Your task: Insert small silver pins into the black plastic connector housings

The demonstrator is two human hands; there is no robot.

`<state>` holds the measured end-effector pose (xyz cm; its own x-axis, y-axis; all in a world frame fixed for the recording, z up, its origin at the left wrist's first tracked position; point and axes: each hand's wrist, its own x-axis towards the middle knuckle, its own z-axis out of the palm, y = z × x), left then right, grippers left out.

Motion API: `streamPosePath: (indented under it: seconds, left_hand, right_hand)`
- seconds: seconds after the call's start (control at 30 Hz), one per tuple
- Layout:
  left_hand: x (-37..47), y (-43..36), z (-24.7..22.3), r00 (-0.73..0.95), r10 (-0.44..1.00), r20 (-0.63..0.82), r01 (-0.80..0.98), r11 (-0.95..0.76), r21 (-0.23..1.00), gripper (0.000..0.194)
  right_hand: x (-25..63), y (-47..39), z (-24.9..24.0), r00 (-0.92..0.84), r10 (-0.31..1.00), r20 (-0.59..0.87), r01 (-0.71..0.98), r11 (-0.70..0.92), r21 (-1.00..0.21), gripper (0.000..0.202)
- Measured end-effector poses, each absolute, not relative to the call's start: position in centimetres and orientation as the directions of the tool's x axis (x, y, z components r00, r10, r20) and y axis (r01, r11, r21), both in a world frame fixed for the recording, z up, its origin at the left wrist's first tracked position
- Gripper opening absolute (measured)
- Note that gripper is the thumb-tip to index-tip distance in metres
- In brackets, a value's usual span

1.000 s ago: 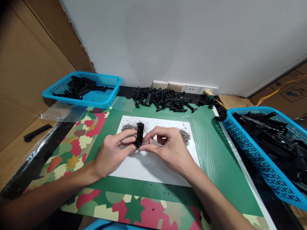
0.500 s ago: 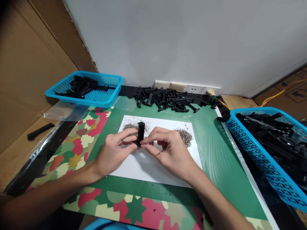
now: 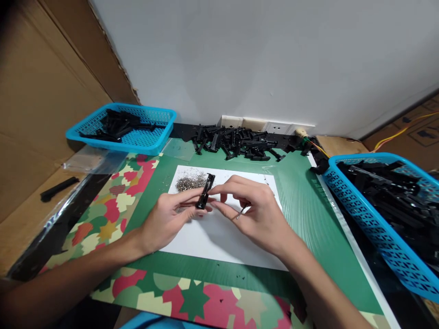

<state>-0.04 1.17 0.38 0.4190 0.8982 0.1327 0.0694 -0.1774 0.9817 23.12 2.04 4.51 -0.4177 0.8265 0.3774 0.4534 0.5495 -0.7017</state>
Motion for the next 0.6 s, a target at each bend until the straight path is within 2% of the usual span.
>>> streamPosePath:
  seconds: [0.3,0.6]
  left_hand:
    - [-0.4,1.2,-0.2,0.461,0.855,0.238,0.258,-0.386,0.886,0.041]
    - [-0.3,1.9,-0.3,0.553,0.754,0.353,0.260,-0.559,0.787,0.044]
  right_hand:
    - [23.3,2.2,4.1,-0.481,0.731,0.484,0.413,0.676,-0.610,0.021]
    - [23.5,2.0,3.1,-0.546,0.582,0.602,0.537,0.795,-0.282,0.027]
